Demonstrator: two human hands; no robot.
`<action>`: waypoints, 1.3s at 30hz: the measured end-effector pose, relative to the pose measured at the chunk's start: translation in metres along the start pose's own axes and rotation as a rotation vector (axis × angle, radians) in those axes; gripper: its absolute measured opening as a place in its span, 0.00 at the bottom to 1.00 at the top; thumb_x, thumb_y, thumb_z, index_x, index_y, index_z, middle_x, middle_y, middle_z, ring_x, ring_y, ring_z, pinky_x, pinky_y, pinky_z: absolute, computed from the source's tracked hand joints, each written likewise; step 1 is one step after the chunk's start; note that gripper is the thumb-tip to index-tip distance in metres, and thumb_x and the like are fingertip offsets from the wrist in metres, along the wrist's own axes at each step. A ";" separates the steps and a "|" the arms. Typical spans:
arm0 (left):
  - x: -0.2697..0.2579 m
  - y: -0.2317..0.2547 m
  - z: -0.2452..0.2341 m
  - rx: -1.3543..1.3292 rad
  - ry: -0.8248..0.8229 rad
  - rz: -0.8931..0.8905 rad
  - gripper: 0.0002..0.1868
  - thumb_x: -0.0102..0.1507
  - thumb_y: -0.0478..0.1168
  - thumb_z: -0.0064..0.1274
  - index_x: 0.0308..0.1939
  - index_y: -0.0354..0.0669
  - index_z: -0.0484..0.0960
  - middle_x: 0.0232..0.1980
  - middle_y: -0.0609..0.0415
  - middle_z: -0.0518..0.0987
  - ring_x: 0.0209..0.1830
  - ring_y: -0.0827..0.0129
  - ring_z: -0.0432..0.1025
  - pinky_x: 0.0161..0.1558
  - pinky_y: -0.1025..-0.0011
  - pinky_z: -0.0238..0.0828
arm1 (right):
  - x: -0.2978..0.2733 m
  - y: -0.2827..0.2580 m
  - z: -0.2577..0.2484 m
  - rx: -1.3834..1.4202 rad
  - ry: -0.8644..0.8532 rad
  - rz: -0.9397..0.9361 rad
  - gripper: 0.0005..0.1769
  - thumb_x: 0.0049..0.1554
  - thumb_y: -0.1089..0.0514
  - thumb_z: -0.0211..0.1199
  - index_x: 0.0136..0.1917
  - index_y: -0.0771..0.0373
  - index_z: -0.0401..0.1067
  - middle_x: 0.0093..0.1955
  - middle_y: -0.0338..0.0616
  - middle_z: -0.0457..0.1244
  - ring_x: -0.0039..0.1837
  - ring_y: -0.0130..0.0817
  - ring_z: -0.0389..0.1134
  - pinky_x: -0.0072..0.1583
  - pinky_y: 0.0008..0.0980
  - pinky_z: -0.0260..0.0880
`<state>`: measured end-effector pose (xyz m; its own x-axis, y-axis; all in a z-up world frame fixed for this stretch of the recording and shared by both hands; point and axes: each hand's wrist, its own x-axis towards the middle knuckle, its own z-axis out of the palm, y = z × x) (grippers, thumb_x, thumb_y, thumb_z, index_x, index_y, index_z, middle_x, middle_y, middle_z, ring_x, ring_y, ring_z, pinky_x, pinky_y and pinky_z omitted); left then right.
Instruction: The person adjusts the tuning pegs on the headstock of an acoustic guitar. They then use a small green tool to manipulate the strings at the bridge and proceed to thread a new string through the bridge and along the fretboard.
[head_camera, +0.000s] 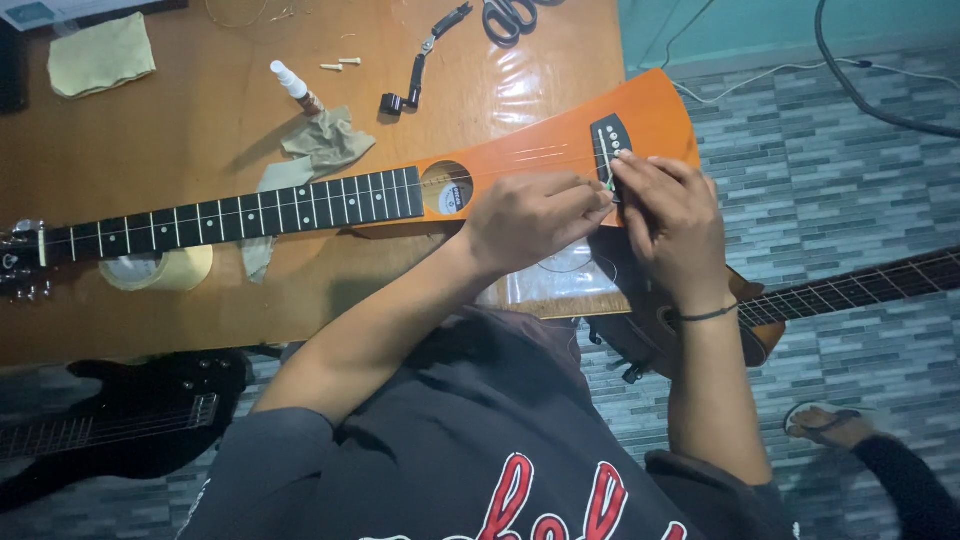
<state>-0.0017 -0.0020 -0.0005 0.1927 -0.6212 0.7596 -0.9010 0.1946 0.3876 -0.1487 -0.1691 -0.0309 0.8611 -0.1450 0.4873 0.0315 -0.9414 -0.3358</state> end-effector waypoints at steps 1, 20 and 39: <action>0.001 0.001 0.000 -0.001 0.000 0.001 0.08 0.62 0.36 0.61 0.28 0.42 0.82 0.25 0.54 0.81 0.16 0.72 0.74 0.18 0.82 0.68 | -0.001 0.000 0.001 -0.001 0.001 0.001 0.22 0.62 0.64 0.65 0.69 0.57 0.77 0.65 0.51 0.70 0.65 0.54 0.67 0.64 0.50 0.64; -0.009 0.004 0.000 0.116 -0.058 0.072 0.10 0.62 0.38 0.62 0.27 0.44 0.81 0.28 0.54 0.82 0.19 0.71 0.77 0.19 0.83 0.69 | 0.003 -0.010 0.000 -0.039 0.028 -0.053 0.17 0.67 0.60 0.59 0.67 0.64 0.79 0.62 0.59 0.71 0.64 0.54 0.69 0.63 0.47 0.67; -0.013 -0.001 0.006 0.105 0.057 0.062 0.10 0.62 0.35 0.60 0.26 0.45 0.78 0.26 0.59 0.80 0.15 0.77 0.73 0.18 0.85 0.67 | -0.002 0.001 0.003 -0.009 0.049 -0.083 0.18 0.68 0.59 0.58 0.68 0.61 0.78 0.64 0.56 0.70 0.65 0.53 0.67 0.62 0.46 0.66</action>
<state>-0.0054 0.0009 -0.0144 0.1542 -0.5657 0.8101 -0.9470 0.1494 0.2845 -0.1484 -0.1693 -0.0346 0.8301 -0.0810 0.5516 0.0966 -0.9536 -0.2852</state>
